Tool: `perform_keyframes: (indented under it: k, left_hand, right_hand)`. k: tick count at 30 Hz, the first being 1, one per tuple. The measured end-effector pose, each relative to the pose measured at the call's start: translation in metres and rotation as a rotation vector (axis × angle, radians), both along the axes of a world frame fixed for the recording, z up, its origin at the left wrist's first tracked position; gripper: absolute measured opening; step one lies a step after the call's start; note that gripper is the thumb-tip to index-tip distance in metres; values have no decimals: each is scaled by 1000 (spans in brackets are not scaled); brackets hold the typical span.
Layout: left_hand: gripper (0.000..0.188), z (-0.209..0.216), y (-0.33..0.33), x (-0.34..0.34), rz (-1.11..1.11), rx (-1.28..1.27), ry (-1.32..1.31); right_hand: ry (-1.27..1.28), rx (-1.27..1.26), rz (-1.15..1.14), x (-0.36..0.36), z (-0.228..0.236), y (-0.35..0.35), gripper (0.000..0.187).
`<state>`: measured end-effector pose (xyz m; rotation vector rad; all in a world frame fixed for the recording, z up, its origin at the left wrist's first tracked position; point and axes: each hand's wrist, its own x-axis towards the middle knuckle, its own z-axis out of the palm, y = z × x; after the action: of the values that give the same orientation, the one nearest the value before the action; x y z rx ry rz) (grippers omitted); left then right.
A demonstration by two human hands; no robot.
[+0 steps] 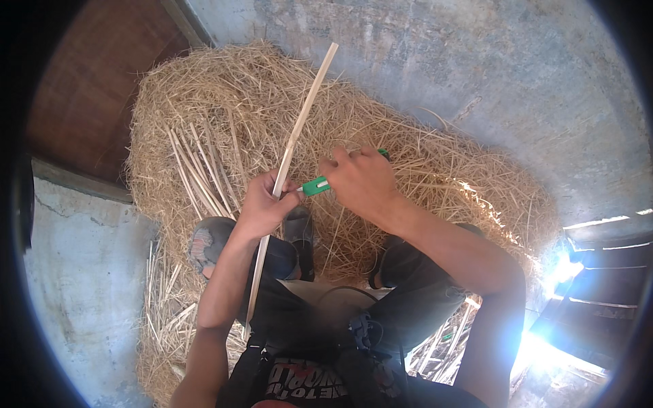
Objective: The person uses a utility knife to strip and thin a long piece of wood while sitting near a pile of straw.
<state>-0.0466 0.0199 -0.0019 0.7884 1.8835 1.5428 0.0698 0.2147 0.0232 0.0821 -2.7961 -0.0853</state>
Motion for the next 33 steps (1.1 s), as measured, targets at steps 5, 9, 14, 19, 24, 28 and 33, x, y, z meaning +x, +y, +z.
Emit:
perform_keyframes:
  k: [5, 9, 14, 19, 24, 28, 33]
  left_hand:
    - [13, 8, 1, 0, 44, -149, 46]
    - [12, 5, -10, -13, 106, -170, 89]
    - [21, 8, -8, -8, 0, 54, -18]
    - [24, 10, 1, -2, -45, 67, -115]
    - [19, 7, 2, 1, -49, 158, -210]
    - [13, 7, 4, 1, -47, 153, -214]
    - [11, 7, 3, 0, -44, 115, -281]
  right_hand:
    - [-2, -38, -15, -1, -1, -3, 31]
    - [48, -94, -80, 1, 10, 8, 34]
    - [37, -68, -107, 4, 12, 14, 42]
    - [54, -51, -53, 4, 13, 7, 29]
    - [51, -60, -23, 2, 10, 6, 29]
    - [58, -60, -8, 1, 8, 4, 27]
    - [61, -30, 7, 2, 10, 0, 24]
